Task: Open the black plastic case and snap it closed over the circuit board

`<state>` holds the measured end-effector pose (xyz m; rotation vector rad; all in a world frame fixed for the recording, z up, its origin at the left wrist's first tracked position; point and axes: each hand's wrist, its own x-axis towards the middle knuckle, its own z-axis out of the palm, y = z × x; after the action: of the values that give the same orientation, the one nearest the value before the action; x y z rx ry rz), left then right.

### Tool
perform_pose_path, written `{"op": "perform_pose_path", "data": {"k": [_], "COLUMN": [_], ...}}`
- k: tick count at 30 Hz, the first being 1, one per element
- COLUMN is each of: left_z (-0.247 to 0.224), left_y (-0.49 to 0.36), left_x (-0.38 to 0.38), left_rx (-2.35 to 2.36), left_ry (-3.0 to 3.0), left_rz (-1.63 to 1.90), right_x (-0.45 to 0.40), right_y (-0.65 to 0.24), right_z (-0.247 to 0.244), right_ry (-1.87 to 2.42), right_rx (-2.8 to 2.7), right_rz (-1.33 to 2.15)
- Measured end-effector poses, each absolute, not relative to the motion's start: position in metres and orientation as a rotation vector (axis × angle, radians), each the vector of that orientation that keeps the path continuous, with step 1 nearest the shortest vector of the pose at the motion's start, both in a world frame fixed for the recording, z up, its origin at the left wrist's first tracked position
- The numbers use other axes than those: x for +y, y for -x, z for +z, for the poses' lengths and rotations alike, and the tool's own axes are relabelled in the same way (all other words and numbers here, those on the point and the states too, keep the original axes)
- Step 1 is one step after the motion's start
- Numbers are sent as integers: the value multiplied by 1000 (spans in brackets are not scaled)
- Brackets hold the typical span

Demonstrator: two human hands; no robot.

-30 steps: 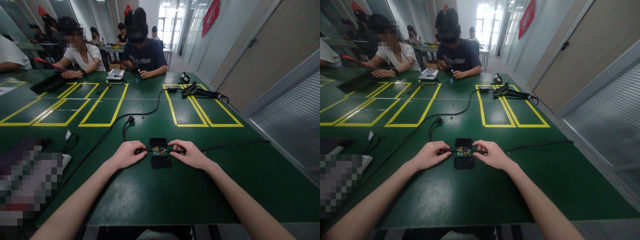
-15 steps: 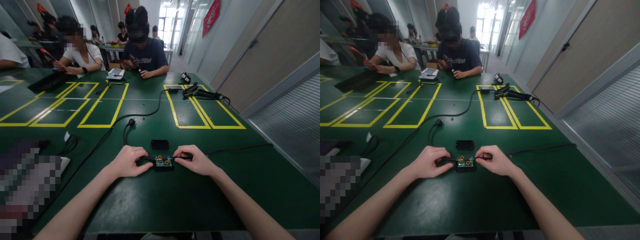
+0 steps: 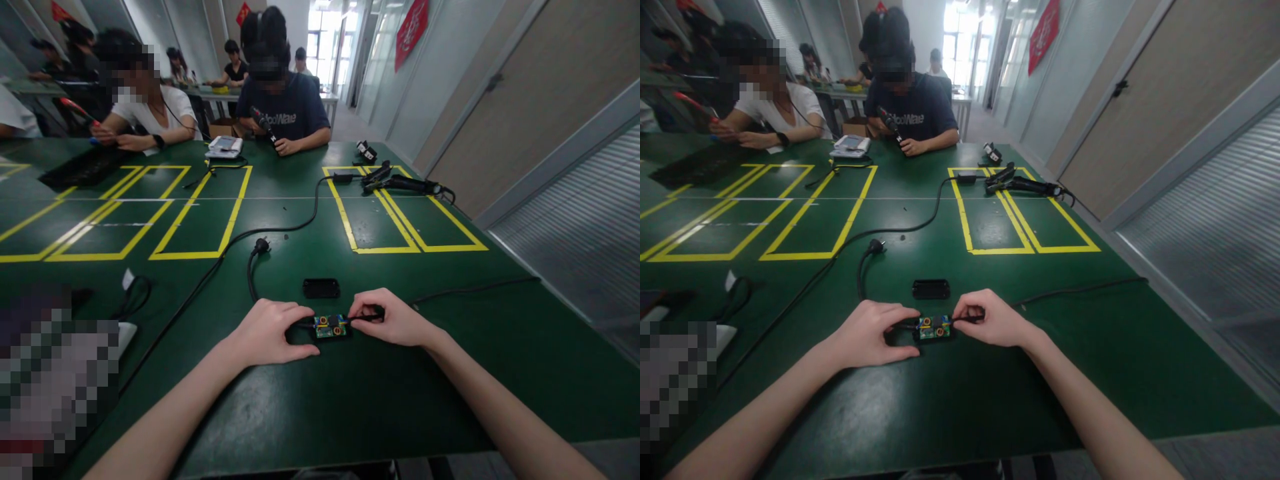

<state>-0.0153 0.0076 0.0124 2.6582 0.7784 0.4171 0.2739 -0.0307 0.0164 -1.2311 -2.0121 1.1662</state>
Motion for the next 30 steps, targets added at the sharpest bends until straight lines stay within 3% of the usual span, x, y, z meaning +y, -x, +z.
{"op": "perform_pose_path", "data": {"k": [7, 17, 30], "left_z": [8, 11, 6], "left_y": [10, 17, 5], "left_x": [8, 22, 20], "left_rx": [785, 763, 1026], "left_ry": [-2616, -2640, -2670], "left_rz": [430, 536, 593], "right_x": [-30, -25, -23], "right_y": [-275, -268, -259], "right_z": [13, 4, 3], "right_ry": [1230, 1336, 1247], "right_rx": [-2147, -2298, -2314], "right_rz": [1058, 482, 348]}}
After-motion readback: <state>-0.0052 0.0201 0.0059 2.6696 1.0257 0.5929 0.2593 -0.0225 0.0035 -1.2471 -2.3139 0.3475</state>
